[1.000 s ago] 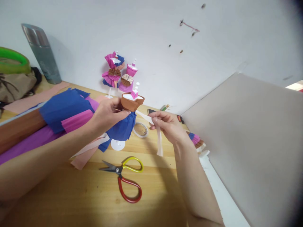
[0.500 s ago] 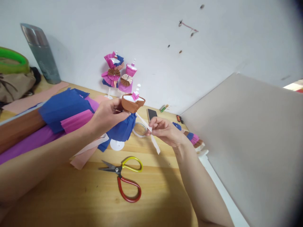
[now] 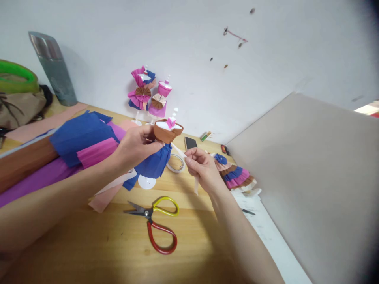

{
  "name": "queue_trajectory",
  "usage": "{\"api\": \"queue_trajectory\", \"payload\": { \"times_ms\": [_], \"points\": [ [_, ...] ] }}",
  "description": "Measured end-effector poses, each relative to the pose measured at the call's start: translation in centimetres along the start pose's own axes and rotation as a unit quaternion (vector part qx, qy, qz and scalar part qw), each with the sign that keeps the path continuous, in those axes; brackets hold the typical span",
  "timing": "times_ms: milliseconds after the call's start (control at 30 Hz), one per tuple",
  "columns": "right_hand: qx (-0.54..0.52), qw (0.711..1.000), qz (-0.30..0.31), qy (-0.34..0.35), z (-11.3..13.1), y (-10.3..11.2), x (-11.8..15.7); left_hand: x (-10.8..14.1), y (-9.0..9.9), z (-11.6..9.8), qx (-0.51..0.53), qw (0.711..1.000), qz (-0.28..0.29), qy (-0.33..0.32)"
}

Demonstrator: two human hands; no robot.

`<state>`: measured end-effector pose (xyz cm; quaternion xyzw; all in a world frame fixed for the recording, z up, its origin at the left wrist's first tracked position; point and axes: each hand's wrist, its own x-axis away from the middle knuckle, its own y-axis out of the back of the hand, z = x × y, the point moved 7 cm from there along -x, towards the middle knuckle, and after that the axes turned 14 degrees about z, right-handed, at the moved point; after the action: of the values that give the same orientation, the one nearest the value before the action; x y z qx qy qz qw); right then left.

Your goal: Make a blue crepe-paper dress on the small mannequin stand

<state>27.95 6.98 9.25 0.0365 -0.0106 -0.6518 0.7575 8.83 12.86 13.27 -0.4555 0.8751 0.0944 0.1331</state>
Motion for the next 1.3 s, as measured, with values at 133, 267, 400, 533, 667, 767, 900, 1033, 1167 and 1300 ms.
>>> {"api": "queue_trajectory", "payload": {
  "times_ms": [133, 267, 400, 533, 667, 767, 900, 1033, 1167, 1300],
  "points": [
    [0.084, 0.996, -0.021, 0.034, 1.1, 0.2, 0.4, 0.0, 0.0, 0.1, -0.012, 1.000, 0.004, -0.002],
    [0.161, 0.985, -0.041, 0.044, 1.8, 0.6, 0.6, 0.0, -0.1, 0.3, -0.040, 0.999, 0.016, -0.009],
    [0.212, 0.974, -0.060, 0.058, 2.3, 1.0, 0.9, 0.1, -0.2, 0.4, -0.079, 0.996, 0.018, -0.022],
    [0.228, 0.969, -0.071, 0.061, 3.0, 1.1, 1.4, 0.4, -0.4, 0.0, -0.102, 0.994, 0.024, -0.034],
    [0.225, 0.969, -0.085, 0.050, 3.4, 1.2, 1.7, 0.6, -0.6, -0.4, -0.109, 0.993, 0.033, -0.039],
    [0.221, 0.970, -0.084, 0.048, 3.4, 1.0, 1.5, 0.6, -0.3, -0.4, -0.118, 0.992, 0.017, -0.038],
    [0.213, 0.972, -0.083, 0.061, 3.6, 0.6, 1.4, 0.6, 0.0, -0.3, -0.117, 0.992, 0.005, -0.046],
    [0.219, 0.969, -0.079, 0.086, 4.0, 0.2, 1.6, 0.5, 0.1, -0.4, -0.122, 0.991, -0.006, -0.052],
    [0.216, 0.969, -0.079, 0.091, 4.1, 0.1, 1.5, 0.5, 0.1, -0.5, -0.117, 0.992, -0.004, -0.054],
    [0.214, 0.970, -0.079, 0.089, 4.0, 0.2, 1.3, 0.4, 0.1, -0.3, -0.123, 0.991, 0.003, -0.043]
  ]
}}
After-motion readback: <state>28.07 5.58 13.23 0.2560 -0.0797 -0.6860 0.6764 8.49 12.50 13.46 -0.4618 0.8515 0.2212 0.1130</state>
